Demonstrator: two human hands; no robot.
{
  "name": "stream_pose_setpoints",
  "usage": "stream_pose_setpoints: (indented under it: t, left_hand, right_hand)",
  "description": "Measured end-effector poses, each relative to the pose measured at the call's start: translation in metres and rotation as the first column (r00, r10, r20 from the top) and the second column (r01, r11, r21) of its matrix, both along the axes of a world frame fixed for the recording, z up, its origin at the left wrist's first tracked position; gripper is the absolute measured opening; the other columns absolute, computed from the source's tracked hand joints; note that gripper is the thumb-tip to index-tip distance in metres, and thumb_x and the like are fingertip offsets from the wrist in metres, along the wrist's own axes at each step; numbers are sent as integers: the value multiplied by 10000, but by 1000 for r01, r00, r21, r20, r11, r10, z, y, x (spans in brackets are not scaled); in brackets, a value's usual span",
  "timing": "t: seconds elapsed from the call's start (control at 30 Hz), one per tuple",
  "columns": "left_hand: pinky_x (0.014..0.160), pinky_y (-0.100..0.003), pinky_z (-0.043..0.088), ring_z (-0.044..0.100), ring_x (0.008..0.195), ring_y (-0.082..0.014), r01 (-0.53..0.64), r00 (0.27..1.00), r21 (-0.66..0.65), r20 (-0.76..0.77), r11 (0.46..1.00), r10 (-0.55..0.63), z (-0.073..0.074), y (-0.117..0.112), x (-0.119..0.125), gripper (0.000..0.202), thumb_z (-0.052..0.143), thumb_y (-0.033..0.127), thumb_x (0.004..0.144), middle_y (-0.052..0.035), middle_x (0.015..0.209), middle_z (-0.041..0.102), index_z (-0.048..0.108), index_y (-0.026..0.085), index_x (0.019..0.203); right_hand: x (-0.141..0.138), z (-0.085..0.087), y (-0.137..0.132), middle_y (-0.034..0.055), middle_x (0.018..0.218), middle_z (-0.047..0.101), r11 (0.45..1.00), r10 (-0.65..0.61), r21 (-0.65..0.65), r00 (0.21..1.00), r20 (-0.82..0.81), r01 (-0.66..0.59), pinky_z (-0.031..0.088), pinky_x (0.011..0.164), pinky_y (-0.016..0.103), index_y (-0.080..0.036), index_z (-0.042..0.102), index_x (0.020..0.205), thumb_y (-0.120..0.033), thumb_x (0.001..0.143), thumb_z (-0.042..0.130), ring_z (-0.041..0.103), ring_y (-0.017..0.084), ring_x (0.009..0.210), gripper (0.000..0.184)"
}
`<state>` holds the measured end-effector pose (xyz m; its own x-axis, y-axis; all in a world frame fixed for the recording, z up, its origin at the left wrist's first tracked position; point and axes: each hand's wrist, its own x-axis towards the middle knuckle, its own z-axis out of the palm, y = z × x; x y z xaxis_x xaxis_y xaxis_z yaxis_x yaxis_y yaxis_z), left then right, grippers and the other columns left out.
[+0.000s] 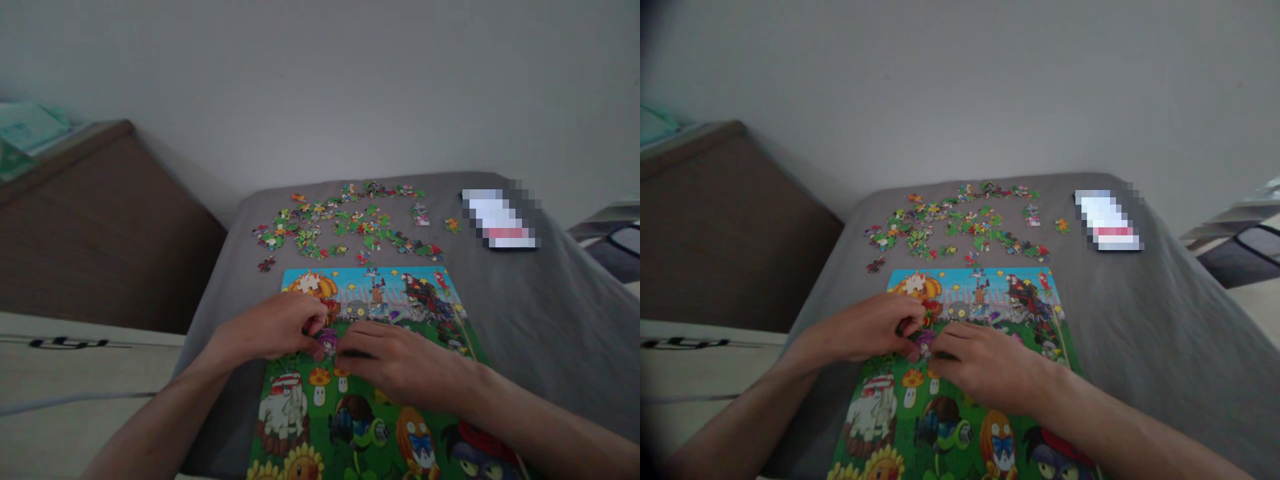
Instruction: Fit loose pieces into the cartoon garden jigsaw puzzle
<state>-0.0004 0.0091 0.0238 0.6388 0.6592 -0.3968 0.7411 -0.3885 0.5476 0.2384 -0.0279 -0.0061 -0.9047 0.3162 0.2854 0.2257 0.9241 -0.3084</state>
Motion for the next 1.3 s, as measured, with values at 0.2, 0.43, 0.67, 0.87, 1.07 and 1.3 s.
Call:
stream_pose_setpoints:
  t: [0.2,0.43,0.67,0.87,1.07,1.3]
  left_hand:
    - [572,-309,246,457,659,-132,-16,1000,-26,-5,1000,16,2,0,0,316,745,305,796,47,696,533,465,203,691]
    - [554,-299,238,450,645,-126,-16,1000,8,3,1000,16,1,-3,0,328,767,308,789,51,686,525,469,203,702]
    - [690,-281,428,570,742,-147,-363,922,236,228,901,312,7,22,-21,178,608,376,921,6,852,655,635,200,921]
    - [973,-370,446,597,1072,-221,-227,973,355,124,907,195,-8,36,-35,340,721,410,864,-58,1136,653,704,219,1144]
    - [913,-346,464,632,1005,-201,-142,990,434,69,890,124,-10,35,-32,268,556,385,984,-50,1088,688,745,228,1090]
    - [773,-286,494,670,850,-165,-403,907,314,265,860,328,-14,38,-25,312,474,390,1008,-18,1011,763,728,212,1036]
  right_hand:
    - [0,1,1,69,1140,677,998,-43,-38,999,-16,42,574,873,331,-159,663,1142,-106,979,544,636,201,1020,208]
    - [-9,7,-11,97,1116,709,992,-52,116,994,92,41,604,827,358,-94,685,1135,-126,906,651,658,250,994,233]
    - [-16,7,-35,182,1257,679,923,-134,377,981,143,71,568,920,405,-26,707,1141,-207,925,604,648,311,1069,300]
    - [-14,3,-36,168,1320,646,936,-119,349,979,168,54,542,973,419,-39,667,1219,-194,971,516,619,299,1133,329]
    - [-12,-1,-25,103,1342,630,974,-120,207,985,128,92,548,954,436,-103,595,1311,-294,1019,494,602,281,1126,364]
    - [-2,6,-5,78,1281,644,977,-207,-73,974,-90,201,466,1078,438,-164,585,1307,-231,1028,465,532,244,1239,311]
